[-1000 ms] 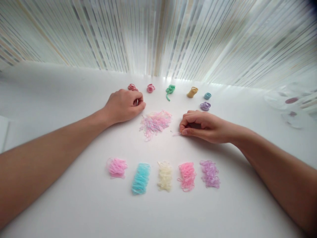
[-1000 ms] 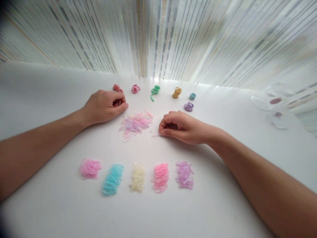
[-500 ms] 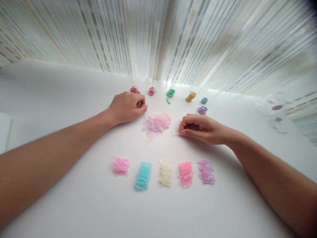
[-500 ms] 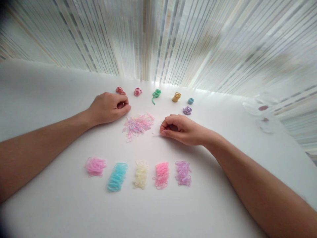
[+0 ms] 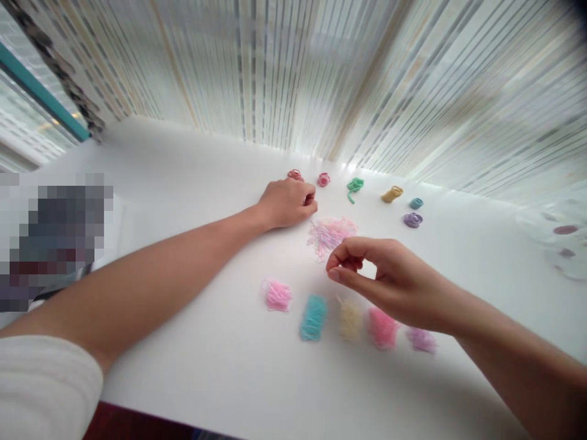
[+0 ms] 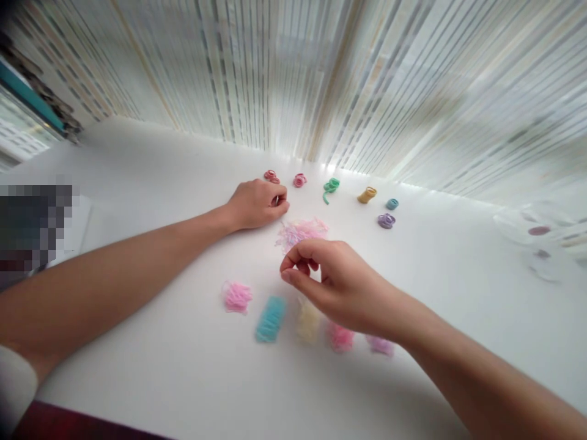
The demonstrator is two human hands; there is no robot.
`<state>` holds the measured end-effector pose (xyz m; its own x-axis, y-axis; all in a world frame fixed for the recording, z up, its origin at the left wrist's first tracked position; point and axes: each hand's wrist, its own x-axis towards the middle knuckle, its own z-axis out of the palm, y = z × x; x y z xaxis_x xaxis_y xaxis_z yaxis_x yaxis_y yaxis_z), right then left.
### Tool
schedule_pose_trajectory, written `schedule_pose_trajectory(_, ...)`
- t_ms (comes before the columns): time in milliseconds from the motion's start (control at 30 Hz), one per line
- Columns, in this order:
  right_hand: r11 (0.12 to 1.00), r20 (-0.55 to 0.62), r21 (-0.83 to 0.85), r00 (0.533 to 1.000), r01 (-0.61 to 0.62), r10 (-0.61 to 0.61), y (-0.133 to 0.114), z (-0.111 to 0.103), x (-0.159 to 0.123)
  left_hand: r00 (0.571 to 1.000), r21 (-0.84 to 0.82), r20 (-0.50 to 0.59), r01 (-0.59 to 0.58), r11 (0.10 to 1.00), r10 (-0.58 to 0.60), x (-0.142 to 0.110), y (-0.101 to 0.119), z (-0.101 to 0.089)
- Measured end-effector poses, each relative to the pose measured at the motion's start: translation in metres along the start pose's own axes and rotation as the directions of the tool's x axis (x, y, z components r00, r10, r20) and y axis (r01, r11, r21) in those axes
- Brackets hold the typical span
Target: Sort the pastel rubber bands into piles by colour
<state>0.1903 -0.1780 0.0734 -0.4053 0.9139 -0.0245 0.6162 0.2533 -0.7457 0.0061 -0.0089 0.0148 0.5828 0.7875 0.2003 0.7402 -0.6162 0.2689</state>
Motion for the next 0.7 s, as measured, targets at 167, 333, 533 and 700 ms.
schedule_pose_trajectory(167,0.999,0.051,0.020,0.998,-0.028,0.027,-0.022,0.029,0.015,1.000,-0.022,-0.012,-0.022,1.000,0.021,0.000,0.000,0.001)
schedule_pose_trajectory(333,1.000,0.083,-0.024,0.996,-0.014,0.016,-0.024,0.043,0.018,1.000,-0.025,-0.008,-0.016,1.000,0.015,0.000,0.001,0.001)
schedule_pose_trajectory(533,0.996,0.108,-0.090,0.994,0.002,0.007,-0.031,0.046,0.015,1.000,-0.009,-0.018,-0.009,1.000,0.009,-0.001,0.003,0.001)
schedule_pose_trajectory(700,0.990,0.090,-0.141,0.996,0.018,-0.005,-0.030,0.048,0.018,1.000,-0.001,-0.021,-0.013,1.000,0.013,0.000,0.003,0.001)
